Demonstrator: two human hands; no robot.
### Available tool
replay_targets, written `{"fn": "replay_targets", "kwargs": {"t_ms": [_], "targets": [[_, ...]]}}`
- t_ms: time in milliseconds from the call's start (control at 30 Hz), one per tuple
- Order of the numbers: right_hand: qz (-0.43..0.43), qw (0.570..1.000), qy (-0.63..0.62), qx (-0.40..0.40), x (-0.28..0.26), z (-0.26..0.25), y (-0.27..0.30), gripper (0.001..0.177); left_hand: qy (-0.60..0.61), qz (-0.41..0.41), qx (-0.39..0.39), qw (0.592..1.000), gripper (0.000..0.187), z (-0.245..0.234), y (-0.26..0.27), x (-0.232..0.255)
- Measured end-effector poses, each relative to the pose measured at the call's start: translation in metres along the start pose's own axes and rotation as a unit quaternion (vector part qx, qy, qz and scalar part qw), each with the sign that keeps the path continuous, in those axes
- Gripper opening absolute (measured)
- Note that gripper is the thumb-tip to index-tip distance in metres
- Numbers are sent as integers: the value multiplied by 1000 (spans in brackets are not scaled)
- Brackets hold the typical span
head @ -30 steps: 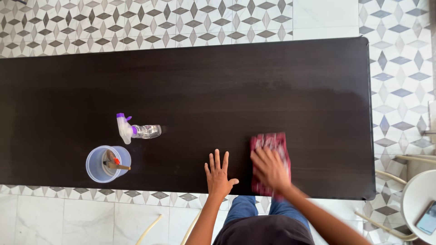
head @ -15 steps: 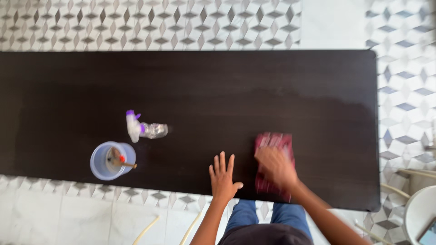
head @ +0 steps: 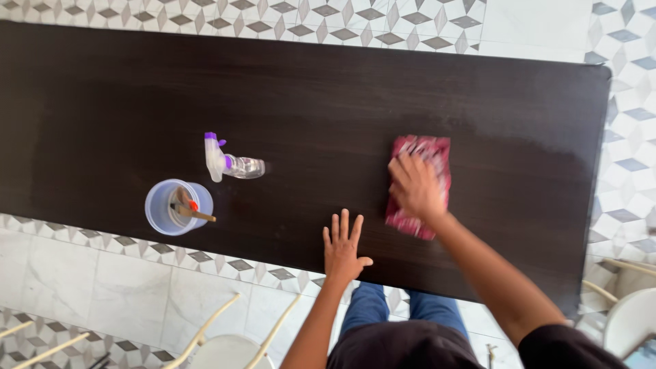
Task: The person cleans a dark wooden table by hand using a cloth and a spray bottle of liquid.
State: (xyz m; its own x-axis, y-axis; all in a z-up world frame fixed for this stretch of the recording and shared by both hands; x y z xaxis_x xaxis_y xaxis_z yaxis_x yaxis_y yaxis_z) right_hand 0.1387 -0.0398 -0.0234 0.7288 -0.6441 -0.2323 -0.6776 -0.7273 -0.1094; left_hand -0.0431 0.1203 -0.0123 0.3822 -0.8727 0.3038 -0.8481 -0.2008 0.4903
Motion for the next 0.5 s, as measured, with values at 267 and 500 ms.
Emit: {"fn": "replay_targets", "kwargs": {"t_ms": [267, 500], "targets": [[-67, 987, -132, -68, -127, -7, 120, 62, -35, -13, -2, 999, 119, -8, 1, 5], [45, 939, -340, -36, -78, -40, 138, 59, -15, -38, 17, 999, 110, -1, 0, 16]]}}
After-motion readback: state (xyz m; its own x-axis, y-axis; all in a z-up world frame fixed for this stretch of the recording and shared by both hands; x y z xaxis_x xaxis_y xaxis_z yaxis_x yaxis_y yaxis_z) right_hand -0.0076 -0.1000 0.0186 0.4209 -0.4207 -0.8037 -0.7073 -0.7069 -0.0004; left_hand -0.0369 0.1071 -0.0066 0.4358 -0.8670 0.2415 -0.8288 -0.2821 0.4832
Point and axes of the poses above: each hand's wrist, its own y-axis away from the middle knuckle, its own z-axis out of the palm, x = y × z, the point moved 3 cm from there along -y, towards the middle knuckle, and after that the axes turned 8 degrees about -z, right-handed, at the moved point
